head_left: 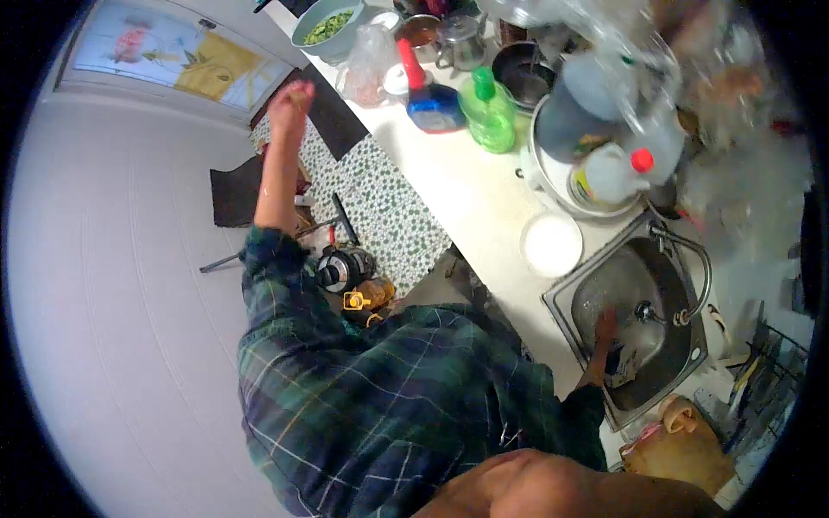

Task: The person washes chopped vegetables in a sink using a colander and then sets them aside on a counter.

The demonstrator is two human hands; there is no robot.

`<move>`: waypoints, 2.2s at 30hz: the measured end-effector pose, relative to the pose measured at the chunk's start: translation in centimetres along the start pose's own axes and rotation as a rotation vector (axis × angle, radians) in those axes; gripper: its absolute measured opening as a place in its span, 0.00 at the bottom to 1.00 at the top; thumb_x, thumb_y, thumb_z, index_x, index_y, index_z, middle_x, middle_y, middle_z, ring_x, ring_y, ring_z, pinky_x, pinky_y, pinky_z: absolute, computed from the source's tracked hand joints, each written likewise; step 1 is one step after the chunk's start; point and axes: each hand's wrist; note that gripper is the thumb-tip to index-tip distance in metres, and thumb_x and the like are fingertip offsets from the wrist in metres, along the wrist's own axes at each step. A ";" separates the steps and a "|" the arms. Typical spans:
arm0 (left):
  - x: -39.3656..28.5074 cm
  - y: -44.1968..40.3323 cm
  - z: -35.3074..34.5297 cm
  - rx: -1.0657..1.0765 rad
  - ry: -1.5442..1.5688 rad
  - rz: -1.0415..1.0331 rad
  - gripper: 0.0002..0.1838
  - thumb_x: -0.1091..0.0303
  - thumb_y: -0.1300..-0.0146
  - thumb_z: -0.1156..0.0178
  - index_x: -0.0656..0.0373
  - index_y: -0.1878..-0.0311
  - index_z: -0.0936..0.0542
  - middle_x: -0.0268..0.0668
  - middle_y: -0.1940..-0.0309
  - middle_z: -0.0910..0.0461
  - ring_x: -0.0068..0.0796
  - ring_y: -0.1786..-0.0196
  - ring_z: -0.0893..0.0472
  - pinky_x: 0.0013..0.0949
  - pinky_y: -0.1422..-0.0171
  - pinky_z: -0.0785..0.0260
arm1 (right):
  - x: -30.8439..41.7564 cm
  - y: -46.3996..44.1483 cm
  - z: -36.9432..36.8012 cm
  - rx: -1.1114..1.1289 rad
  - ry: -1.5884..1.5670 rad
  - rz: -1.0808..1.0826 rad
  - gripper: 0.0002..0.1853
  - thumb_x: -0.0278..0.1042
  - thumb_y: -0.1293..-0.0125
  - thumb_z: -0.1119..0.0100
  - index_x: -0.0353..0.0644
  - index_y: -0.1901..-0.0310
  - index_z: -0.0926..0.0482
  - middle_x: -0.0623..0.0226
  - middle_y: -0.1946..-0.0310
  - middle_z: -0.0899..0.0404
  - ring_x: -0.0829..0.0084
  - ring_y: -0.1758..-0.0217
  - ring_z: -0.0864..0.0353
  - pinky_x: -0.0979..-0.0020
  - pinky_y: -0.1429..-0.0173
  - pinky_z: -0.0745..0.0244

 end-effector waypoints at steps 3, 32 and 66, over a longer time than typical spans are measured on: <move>-3.6 -12.2 -0.8 0.004 0.014 -0.119 0.14 0.71 0.44 0.43 0.68 0.56 0.28 0.40 0.56 0.27 0.34 0.54 0.27 0.35 0.48 0.32 | 6.2 1.9 4.6 0.009 -0.032 -0.319 0.17 0.31 0.43 0.46 0.35 0.52 0.28 0.52 0.53 0.28 0.58 0.52 0.29 0.61 0.50 0.31; 8.6 46.2 -23.6 1.142 -0.452 0.634 0.16 0.67 0.34 0.51 0.62 0.45 0.30 0.34 0.60 0.24 0.20 0.66 0.25 0.24 0.59 0.32 | 4.6 0.8 4.0 0.248 0.070 -0.287 0.17 0.25 0.50 0.48 0.36 0.56 0.26 0.47 0.54 0.28 0.50 0.49 0.29 0.57 0.47 0.32; 7.1 52.5 -20.7 0.769 -0.461 0.745 0.14 0.67 0.34 0.51 0.65 0.50 0.29 0.38 0.63 0.23 0.24 0.66 0.23 0.27 0.61 0.29 | -9.4 1.7 7.5 -0.409 -0.295 -0.486 0.26 0.36 0.49 0.41 0.43 0.47 0.35 0.62 0.66 0.30 0.67 0.68 0.28 0.66 0.70 0.34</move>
Point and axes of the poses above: each hand's wrist, its own y-axis away from the middle knuckle, its own z-axis out of the back of the hand, x = y × z
